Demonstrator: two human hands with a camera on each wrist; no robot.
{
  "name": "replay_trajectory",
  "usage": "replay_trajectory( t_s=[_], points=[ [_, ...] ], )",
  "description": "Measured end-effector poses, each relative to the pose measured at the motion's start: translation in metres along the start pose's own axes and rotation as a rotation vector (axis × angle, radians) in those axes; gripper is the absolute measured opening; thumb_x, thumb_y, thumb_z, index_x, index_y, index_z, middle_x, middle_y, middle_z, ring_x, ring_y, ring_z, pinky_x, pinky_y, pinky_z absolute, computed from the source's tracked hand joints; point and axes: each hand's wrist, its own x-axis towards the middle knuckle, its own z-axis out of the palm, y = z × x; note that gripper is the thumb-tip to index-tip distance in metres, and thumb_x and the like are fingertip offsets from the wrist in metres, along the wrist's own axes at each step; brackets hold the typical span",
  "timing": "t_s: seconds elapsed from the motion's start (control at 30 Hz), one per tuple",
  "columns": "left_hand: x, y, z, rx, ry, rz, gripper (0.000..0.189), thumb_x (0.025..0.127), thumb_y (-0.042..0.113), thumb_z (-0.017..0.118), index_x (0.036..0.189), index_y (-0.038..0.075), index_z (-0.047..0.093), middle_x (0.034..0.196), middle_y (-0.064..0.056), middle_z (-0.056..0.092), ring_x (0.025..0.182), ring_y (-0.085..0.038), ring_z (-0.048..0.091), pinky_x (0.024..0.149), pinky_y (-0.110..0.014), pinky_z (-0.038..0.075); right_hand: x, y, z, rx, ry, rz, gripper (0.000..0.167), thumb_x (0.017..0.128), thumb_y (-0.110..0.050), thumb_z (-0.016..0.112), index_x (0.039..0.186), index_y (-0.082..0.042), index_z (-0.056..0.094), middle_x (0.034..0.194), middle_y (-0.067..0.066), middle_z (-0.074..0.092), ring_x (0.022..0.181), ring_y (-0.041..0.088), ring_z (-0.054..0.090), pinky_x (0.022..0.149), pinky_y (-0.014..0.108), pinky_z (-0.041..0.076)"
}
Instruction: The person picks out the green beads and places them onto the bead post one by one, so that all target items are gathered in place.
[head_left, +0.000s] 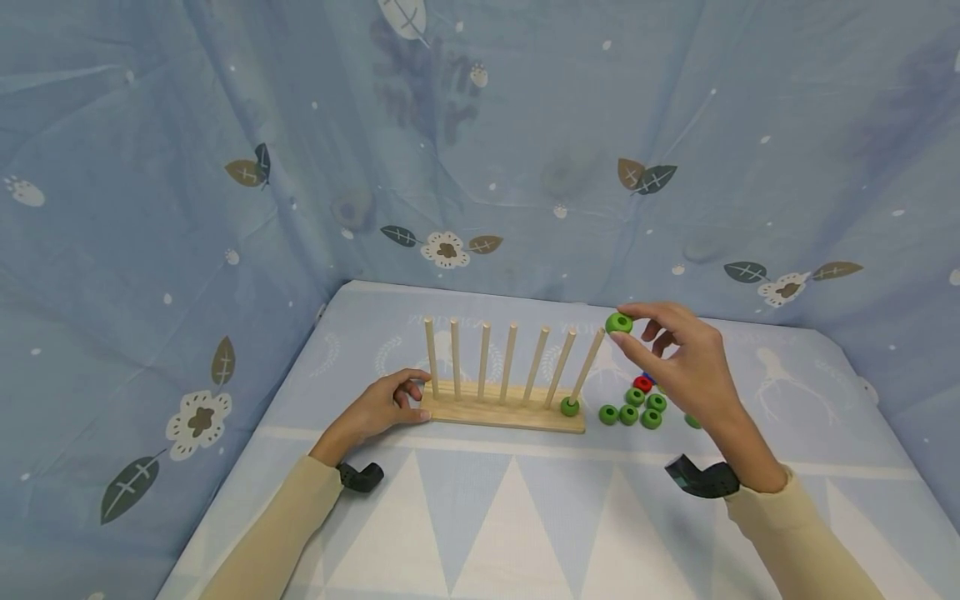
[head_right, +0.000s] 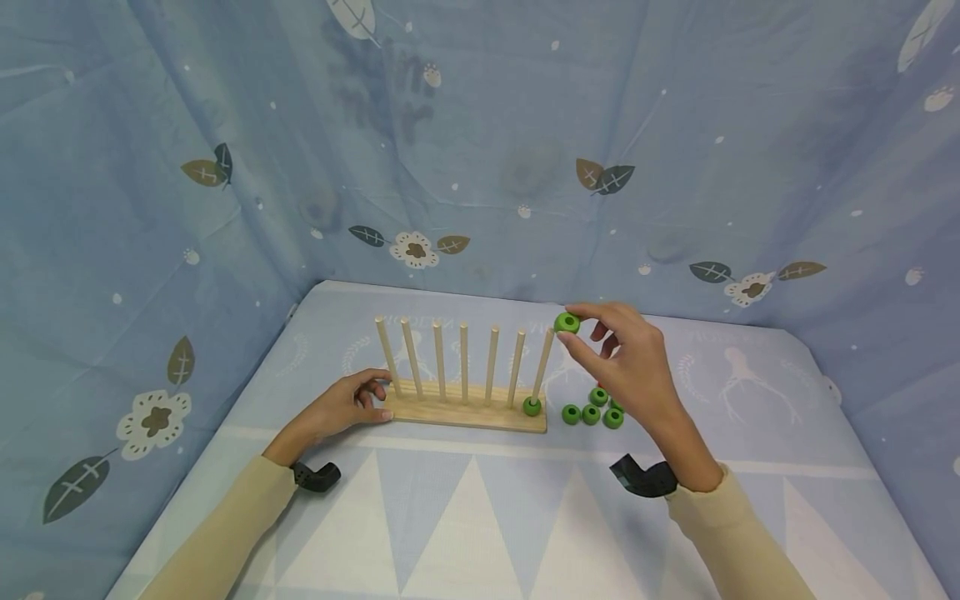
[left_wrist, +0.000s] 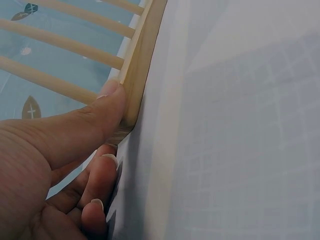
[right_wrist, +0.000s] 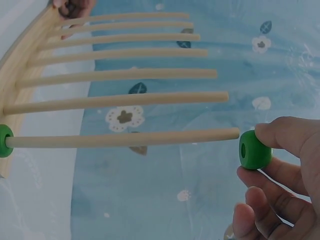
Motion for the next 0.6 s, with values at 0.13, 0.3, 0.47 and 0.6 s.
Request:
replay_trajectory(
  t_s=[0.13, 0.3, 0.47, 0.6],
  points=[
    [-0.0003, -0.0007, 0.0003, -0.008, 0.005, 0.004, 0.063, 0.086, 0.012, 0.086, 0.142, 0.008, 0.056, 0.108, -0.015, 0.059, 0.080, -0.024, 0.054, 0.074, -0.032, 0.046, -0.0005, -0.0007, 0.0018, 0.011, -0.006, -0.013, 0.039, 0.087, -0.007, 0.083, 0.124, -0.010, 0.074, 0.107, 0.001, 0.069, 0.081, 0.014, 0.055, 0.068, 0.014, 0.046],
    [-0.0026, 0.0034, 0.0012, -0.017, 0.012, 0.004, 0.063, 0.087, 0.007, 0.084, 0.143, 0.005, 0.055, 0.110, -0.020, 0.059, 0.081, -0.026, 0.053, 0.073, -0.031, 0.045, 0.0001, -0.0022, 0.0034, 0.017, -0.011, -0.026, 0.040, 0.086, -0.006, 0.084, 0.124, -0.009, 0.074, 0.106, 0.001, 0.069, 0.082, 0.009, 0.054, 0.067, 0.016, 0.046],
    [-0.0017, 0.0003, 0.0001, -0.012, 0.005, 0.005, 0.063, 0.087, 0.012, 0.085, 0.143, 0.008, 0.056, 0.109, -0.016, 0.060, 0.081, -0.025, 0.055, 0.075, -0.033, 0.046, 0.0017, -0.0039, 0.0045, 0.022, -0.014, -0.034, 0.039, 0.086, -0.006, 0.085, 0.123, -0.009, 0.074, 0.105, 0.000, 0.069, 0.082, 0.007, 0.053, 0.067, 0.015, 0.046],
    [-0.0017, 0.0002, -0.0004, -0.003, 0.005, 0.010, 0.063, 0.087, 0.013, 0.085, 0.142, 0.008, 0.056, 0.109, -0.016, 0.060, 0.082, -0.025, 0.055, 0.075, -0.034, 0.047, 0.0021, -0.0047, 0.0050, 0.021, -0.017, -0.031, 0.040, 0.086, -0.007, 0.085, 0.124, -0.011, 0.074, 0.102, -0.001, 0.068, 0.081, 0.008, 0.054, 0.067, 0.015, 0.046]
  ],
)
